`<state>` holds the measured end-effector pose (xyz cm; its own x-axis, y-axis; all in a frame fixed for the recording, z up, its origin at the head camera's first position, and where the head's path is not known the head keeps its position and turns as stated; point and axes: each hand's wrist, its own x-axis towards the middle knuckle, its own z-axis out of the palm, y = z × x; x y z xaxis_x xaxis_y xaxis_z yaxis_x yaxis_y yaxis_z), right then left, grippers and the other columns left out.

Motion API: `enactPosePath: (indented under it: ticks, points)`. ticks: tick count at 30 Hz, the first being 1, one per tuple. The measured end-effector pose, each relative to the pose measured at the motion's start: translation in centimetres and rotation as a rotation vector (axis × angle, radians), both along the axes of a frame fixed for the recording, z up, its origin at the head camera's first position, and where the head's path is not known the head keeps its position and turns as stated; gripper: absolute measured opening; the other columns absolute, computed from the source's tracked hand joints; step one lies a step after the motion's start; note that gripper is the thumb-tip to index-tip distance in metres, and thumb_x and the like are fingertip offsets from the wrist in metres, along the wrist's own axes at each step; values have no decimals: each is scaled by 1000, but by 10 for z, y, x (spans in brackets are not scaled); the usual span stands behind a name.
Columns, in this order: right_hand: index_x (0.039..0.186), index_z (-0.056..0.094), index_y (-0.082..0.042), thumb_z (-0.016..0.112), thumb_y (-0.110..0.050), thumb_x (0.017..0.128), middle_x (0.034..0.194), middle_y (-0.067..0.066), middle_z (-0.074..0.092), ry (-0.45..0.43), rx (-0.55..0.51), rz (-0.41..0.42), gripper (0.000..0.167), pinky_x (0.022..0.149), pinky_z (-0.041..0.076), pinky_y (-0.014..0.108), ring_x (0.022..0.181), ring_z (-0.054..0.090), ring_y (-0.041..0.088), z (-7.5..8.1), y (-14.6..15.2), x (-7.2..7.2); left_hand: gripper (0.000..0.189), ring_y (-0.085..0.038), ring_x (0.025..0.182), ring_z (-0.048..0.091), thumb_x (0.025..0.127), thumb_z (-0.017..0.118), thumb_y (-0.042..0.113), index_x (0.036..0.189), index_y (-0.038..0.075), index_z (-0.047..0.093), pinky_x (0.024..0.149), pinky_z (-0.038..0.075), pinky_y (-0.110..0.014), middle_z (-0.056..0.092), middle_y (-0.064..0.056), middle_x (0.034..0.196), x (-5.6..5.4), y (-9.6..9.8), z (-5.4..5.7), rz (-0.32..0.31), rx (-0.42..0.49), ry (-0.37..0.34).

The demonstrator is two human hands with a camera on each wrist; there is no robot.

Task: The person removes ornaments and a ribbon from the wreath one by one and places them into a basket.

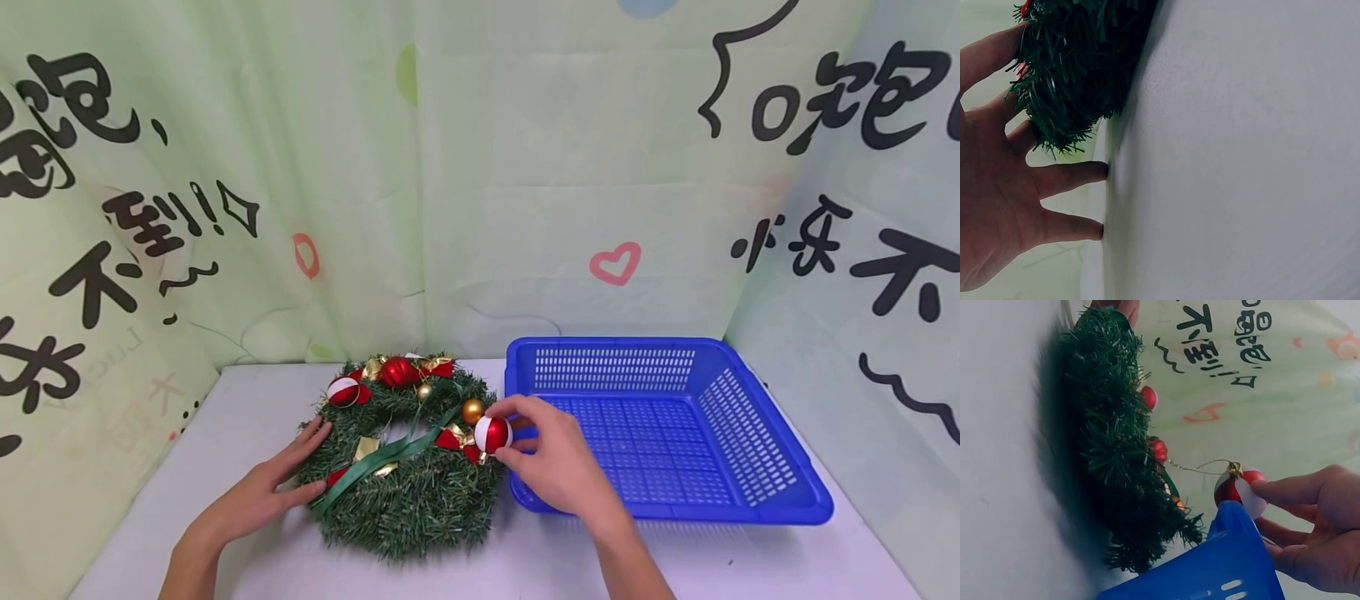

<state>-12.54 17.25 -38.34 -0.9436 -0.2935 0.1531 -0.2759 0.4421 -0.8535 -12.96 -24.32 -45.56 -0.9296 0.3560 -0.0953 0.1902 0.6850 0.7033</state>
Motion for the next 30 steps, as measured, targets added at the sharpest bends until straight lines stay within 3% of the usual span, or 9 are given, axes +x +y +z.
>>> enactPosePath:
  ticks: [11,22,30]
  points:
    - [123,70,-12,79,5,87,120,12,71,-7,16,-60,41,88,62,32,107,72,28,4,16,-4,81,-47,157,20,102,63,49,168,29,21,115,32,-73,6,-4,177,0,1,1,-2,7,-5]
    - [127,70,-13,79,0,89,124,12,71,-20,87,-133,41,89,62,32,112,70,29,9,31,-6,81,-47,156,21,102,63,49,168,28,21,115,33,-72,6,-4,177,-1,0,-1,0,4,0]
    - [127,70,-13,79,-3,90,127,12,71,-5,156,-166,40,84,64,39,114,69,35,6,38,-9,80,-47,157,20,102,63,49,168,29,21,115,32,-72,6,-4,177,0,-1,0,-3,7,-1]
